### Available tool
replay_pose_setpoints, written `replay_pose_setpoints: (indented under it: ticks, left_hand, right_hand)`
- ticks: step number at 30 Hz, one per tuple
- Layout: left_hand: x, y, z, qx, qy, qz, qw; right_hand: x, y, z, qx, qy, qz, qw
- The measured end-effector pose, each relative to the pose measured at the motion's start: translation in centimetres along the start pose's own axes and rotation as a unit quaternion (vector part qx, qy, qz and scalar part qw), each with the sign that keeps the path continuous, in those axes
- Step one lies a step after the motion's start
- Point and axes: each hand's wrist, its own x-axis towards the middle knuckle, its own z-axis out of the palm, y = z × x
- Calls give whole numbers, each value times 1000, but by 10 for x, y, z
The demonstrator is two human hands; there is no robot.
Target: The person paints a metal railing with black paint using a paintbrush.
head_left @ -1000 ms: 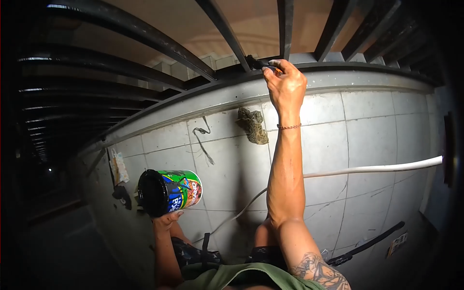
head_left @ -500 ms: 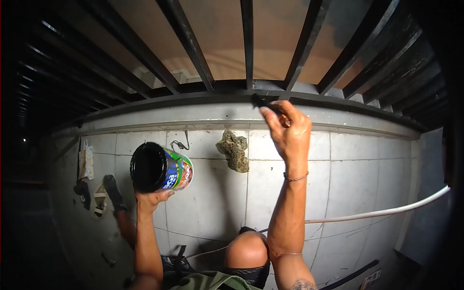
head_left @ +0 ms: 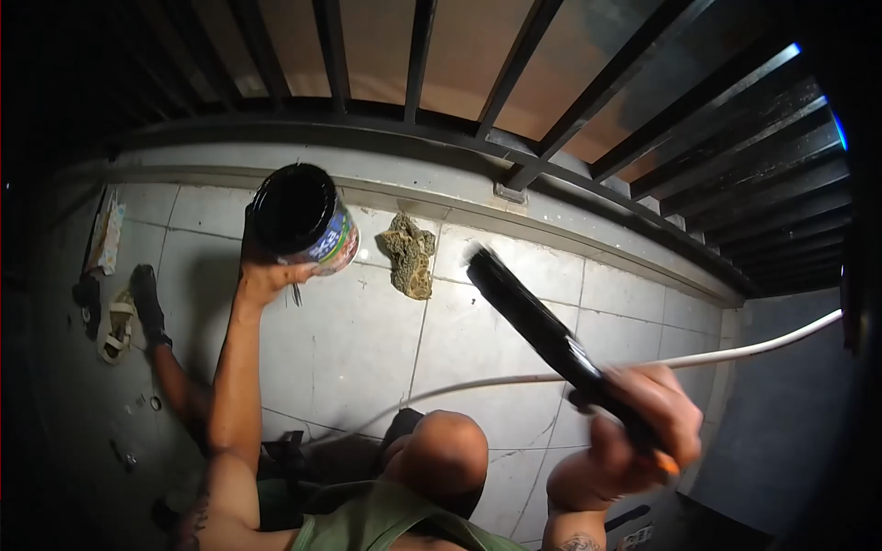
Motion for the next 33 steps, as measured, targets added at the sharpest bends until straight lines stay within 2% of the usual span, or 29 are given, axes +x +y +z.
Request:
replay_pose_setpoints:
  ticks: [2, 4, 6, 8, 10, 11, 12, 13, 14, 15, 16, 17, 19, 20, 22, 25, 26, 28, 30, 32, 33]
  left_hand:
    - [0, -12, 1, 14, 1, 28, 1000]
    - [-2, -21, 4, 9, 16, 13, 1000]
    - [-3, -22, 3, 17, 4, 30, 999]
    - [-9, -12, 7, 1, 6, 18, 1000]
    - [-15, -13, 7, -16, 1, 4, 1000]
    - [-19, -21, 3, -2, 5, 17, 1000]
    - [-24, -25, 1, 13, 12, 30, 999]
    - [-28, -24, 1, 17, 1, 36, 999]
    - [-30, -20, 2, 23, 3, 43, 999]
    - [-37, -13, 4, 24, 12, 26, 999]
    - [-44, -8, 6, 24, 19, 8, 1000]
    - [-50, -5, 4, 42, 32, -9, 999]
    - [-61, 1, 1, 48, 28, -26, 998]
    - [-65, 4, 0, 51, 27, -38, 998]
    - [-77, 5, -2, 47, 29, -37, 998]
    - [-93, 2, -7, 58, 48, -60, 995]
    - [-97, 1, -6, 58, 48, -65, 995]
    - [-102, -2, -5, 72, 55, -74, 993]
    - [-102, 2, -1, 52, 50, -86, 994]
    - [-106, -2, 1, 27, 47, -101, 993]
    - [-107, -5, -1, 44, 43, -108, 992]
  right_hand:
    - [-31, 27, -54, 138, 77, -59, 986]
    - [-73, 49, -127, 199, 60, -65, 976]
    - [-114, 61, -170, 201, 280, 49, 938]
    - [-152, 114, -203, 44, 305, 33, 951]
    - [-161, 169, -173, -30, 217, 69, 973]
    - [-141, 183, -129, -78, 272, 173, 943]
    - [-136, 217, -97, 19, 241, 174, 955]
    - [-129, 241, -69, 68, 172, 132, 974]
    - [-105, 235, -28, 115, 150, 167, 968]
    - [-75, 228, -6, 72, 6, 65, 995]
    - [-52, 236, 17, -8, -60, -76, 995]
    - [-29, 229, 42, -26, -64, -137, 988]
    - [7, 234, 77, 2, -69, -187, 980]
    - [23, 235, 88, -29, -66, -228, 971]
    - [47, 228, 98, -10, -91, -213, 973]
    - [64, 234, 114, -8, -185, -236, 954]
    - [68, 239, 117, -7, -188, -232, 954]
    - [78, 244, 117, -93, -197, -289, 932]
    - [79, 228, 100, -145, -148, -323, 923]
    - [86, 215, 89, -114, 26, -382, 917]
    - [86, 209, 87, -114, 22, -380, 918]
